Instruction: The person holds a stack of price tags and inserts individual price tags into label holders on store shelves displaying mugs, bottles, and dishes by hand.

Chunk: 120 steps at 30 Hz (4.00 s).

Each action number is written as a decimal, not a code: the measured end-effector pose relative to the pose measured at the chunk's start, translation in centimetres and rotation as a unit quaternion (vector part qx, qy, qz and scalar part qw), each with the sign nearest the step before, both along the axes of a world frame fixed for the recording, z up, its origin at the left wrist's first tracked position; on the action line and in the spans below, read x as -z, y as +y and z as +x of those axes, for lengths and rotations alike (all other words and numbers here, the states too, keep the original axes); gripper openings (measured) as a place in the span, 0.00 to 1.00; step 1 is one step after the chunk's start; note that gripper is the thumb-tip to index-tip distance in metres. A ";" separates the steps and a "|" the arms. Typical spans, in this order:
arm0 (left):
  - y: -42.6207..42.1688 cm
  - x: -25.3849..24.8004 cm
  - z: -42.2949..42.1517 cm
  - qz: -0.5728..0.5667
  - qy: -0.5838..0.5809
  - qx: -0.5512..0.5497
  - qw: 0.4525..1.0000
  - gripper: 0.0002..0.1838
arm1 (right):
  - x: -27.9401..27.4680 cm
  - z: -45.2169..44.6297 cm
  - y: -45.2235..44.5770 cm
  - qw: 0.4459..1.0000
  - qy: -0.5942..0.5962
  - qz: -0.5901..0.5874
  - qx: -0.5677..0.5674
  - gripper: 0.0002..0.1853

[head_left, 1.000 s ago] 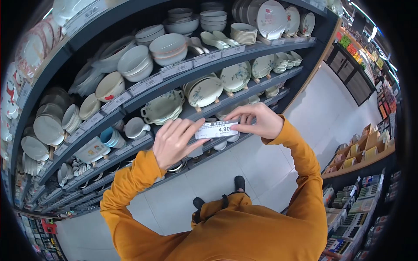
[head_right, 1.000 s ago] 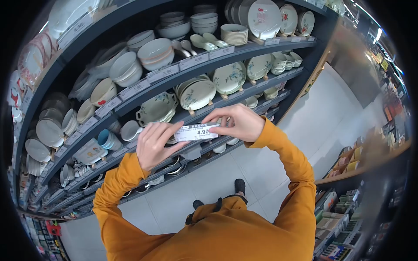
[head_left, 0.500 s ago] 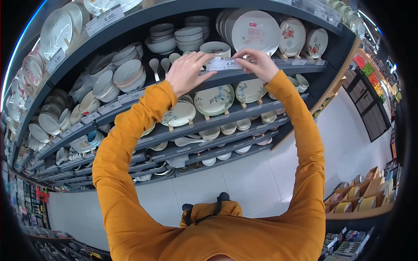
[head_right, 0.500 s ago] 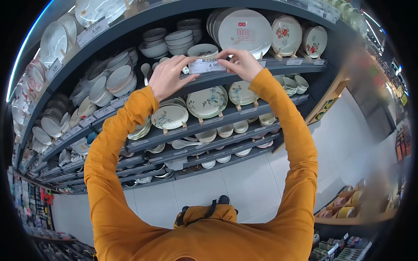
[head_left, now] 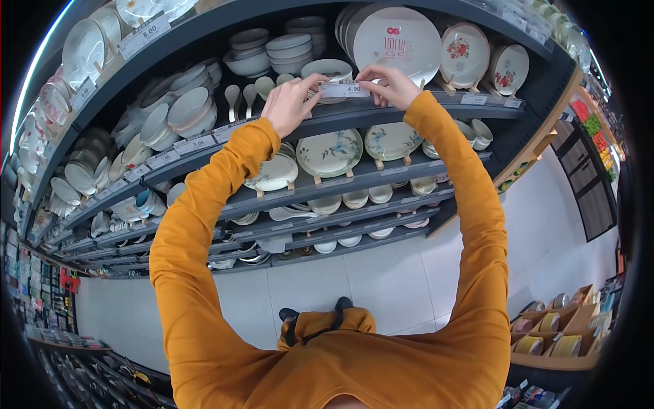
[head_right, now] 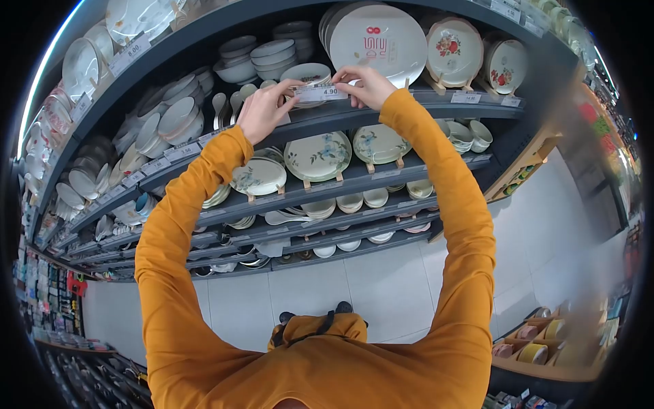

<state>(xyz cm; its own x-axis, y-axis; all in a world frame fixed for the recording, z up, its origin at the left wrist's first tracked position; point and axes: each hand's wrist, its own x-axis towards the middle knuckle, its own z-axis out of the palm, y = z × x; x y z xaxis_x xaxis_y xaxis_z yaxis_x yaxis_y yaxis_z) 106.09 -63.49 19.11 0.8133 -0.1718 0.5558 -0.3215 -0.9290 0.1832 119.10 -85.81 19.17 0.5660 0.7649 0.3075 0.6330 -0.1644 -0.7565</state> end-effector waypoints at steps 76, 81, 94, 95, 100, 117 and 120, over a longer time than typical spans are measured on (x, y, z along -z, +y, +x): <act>21.0 37.8 -86.8 -0.651 0.331 -0.314 0.607 0.20 | 39.3 -69.6 48.2 0.500 0.112 -0.507 -0.693 0.21; 28.5 40.2 -90.3 -0.638 0.331 -0.350 0.601 0.23 | 37.9 -76.0 59.7 0.440 0.076 -0.550 -0.706 0.18; 53.3 41.2 -100.5 -0.597 0.295 -0.356 0.656 0.26 | 39.5 -85.8 85.9 0.370 0.240 -0.589 -0.677 0.20; 55.3 40.9 -101.7 -0.600 0.290 -0.351 0.658 0.26 | 39.5 -86.9 87.9 0.363 0.248 -0.600 -0.668 0.20; 63.3 47.4 -110.1 -0.587 0.259 -0.410 0.649 0.23 | 42.6 -96.4 97.7 0.330 0.155 -0.570 -0.736 0.15; 101.8 43.0 -137.2 -0.643 0.306 -0.368 0.598 0.29 | 41.1 -124.1 131.7 0.557 -0.006 -0.495 -0.667 0.18; 109.5 42.6 -139.2 -0.647 0.299 -0.378 0.592 0.28 | 39.8 -127.2 140.2 0.601 -0.042 -0.432 -0.671 0.17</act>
<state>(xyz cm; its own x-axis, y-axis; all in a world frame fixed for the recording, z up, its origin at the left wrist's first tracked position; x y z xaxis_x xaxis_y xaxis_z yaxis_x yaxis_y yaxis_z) -33.09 46.02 -23.50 0.5041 0.6209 -0.6003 0.5770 0.2750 0.7691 -8.10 54.37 -20.67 -0.7291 0.4105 -0.5476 0.6637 0.2285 -0.7123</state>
